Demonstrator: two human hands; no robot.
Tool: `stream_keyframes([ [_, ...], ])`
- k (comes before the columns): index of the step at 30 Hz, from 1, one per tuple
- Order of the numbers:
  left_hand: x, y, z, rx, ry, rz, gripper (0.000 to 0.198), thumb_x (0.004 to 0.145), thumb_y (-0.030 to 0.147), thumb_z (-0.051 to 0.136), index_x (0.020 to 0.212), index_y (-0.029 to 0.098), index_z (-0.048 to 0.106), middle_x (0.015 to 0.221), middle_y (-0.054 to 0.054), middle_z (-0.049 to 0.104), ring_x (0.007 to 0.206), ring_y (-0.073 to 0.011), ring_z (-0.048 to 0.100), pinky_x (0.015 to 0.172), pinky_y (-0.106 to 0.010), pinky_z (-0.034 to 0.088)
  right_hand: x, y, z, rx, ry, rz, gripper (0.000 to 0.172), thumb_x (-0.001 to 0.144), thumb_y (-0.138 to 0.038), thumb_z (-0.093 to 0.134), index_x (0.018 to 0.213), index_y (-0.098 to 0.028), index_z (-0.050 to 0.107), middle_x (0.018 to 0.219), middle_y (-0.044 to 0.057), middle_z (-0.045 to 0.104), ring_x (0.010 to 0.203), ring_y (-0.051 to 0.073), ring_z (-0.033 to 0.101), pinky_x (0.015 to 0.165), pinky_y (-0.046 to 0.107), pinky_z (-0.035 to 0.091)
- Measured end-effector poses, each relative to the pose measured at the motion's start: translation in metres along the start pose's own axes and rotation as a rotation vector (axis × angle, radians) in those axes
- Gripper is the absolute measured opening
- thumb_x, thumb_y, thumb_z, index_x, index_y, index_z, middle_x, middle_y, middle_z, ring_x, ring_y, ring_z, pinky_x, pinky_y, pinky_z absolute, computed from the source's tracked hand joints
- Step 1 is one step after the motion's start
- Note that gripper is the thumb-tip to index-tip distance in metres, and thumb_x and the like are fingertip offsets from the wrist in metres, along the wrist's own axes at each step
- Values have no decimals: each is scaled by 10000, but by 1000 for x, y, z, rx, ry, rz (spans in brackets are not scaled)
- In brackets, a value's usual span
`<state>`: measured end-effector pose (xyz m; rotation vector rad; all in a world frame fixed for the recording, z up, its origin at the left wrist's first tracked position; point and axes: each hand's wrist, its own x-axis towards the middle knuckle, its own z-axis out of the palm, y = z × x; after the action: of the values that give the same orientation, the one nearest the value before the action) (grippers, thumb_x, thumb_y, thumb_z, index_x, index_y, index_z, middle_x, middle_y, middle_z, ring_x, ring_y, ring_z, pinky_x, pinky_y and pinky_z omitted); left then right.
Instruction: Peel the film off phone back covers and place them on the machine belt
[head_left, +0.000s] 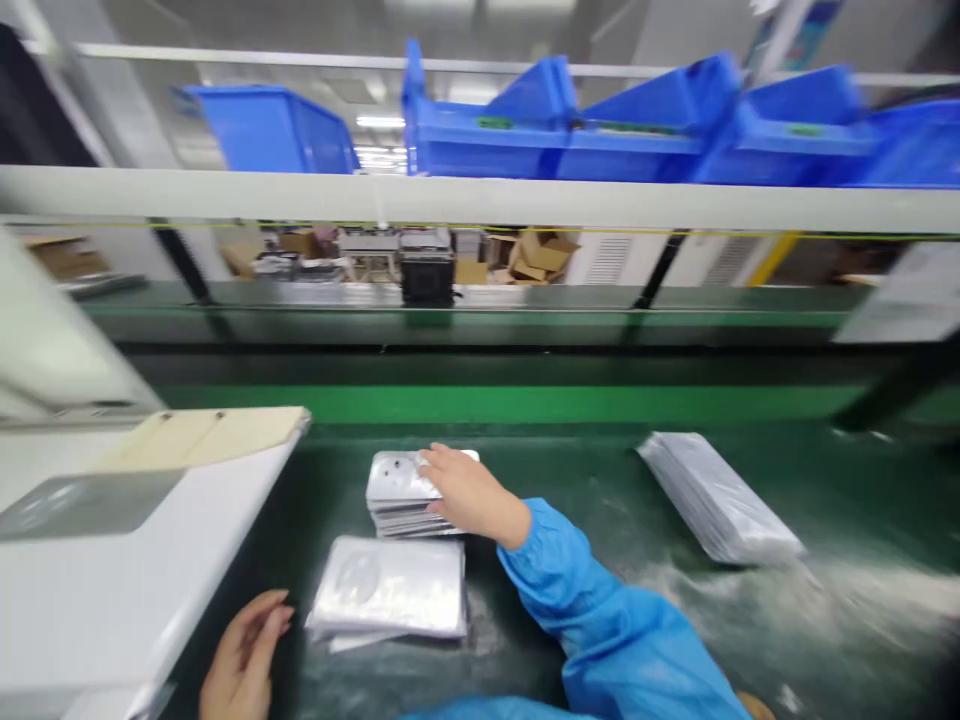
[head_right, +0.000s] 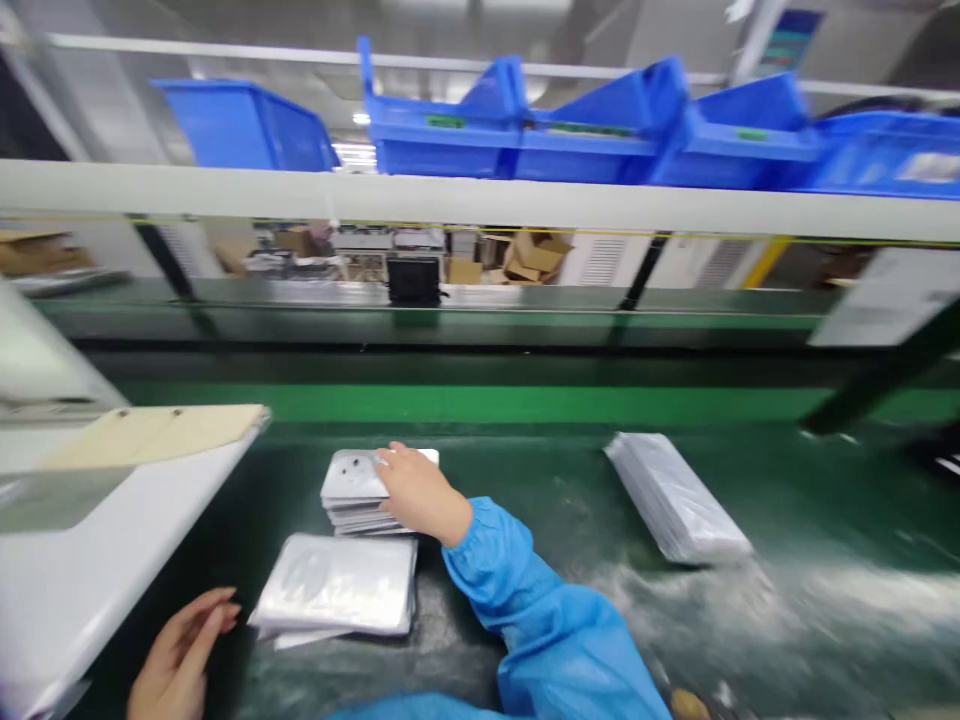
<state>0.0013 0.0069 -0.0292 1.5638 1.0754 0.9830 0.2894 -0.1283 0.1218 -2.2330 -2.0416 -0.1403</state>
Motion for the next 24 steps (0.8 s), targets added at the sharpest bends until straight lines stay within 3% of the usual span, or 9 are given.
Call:
stream_keyframes([
  [3, -1, 9, 2, -50, 21, 11, 519, 671, 621, 663, 949, 183, 657, 940, -62, 695, 800, -222, 674, 762, -340, 560, 1, -2, 6, -4, 5, 21, 484, 756, -126, 711, 1214, -55, 570, 1278, 185, 545, 1237, 320, 462, 1029, 435, 423],
  [9, -4, 20, 9, -143, 50, 78, 373, 766, 508, 629, 936, 177, 647, 946, -77, 666, 802, -198, 645, 740, -318, 534, 8, 4, 17, -49, 42, -30, 449, 735, -30, 586, 1181, -70, 608, 1208, 191, 593, 1129, 330, 558, 958, 474, 486],
  [12, -1, 23, 8, -172, 26, 102, 326, 792, 478, 606, 914, 177, 637, 856, -51, 640, 758, -180, 627, 702, -300, 513, 9, 17, 32, -74, 86, -107, 452, 741, -111, 566, 1190, -87, 608, 1255, 185, 564, 1139, 350, 548, 925, 500, 504],
  [14, 2, 24, 7, -177, -5, 111, 308, 809, 465, 593, 910, 176, 632, 807, -32, 613, 730, -165, 606, 681, -287, 493, 10, 29, 47, -131, 238, -135, 424, 760, -219, 535, 1156, -98, 626, 1263, 173, 562, 1132, 353, 550, 881, 495, 528],
  [17, 4, 22, 4, -193, -17, 121, 304, 831, 466, 575, 914, 177, 621, 816, -23, 590, 721, -147, 571, 680, -276, 463, 10, 46, 68, -147, 331, -207, 420, 818, -299, 422, 1110, -102, 650, 1170, 171, 620, 1054, 335, 600, 817, 489, 555],
  [24, 5, 15, 4, -268, -43, 104, 340, 833, 502, 582, 935, 179, 610, 893, -33, 566, 760, -143, 539, 717, -278, 437, 10, 57, 74, -59, 326, -251, 415, 863, -424, 394, 1013, -183, 697, 1069, 106, 675, 962, 302, 646, 698, 427, 597],
])
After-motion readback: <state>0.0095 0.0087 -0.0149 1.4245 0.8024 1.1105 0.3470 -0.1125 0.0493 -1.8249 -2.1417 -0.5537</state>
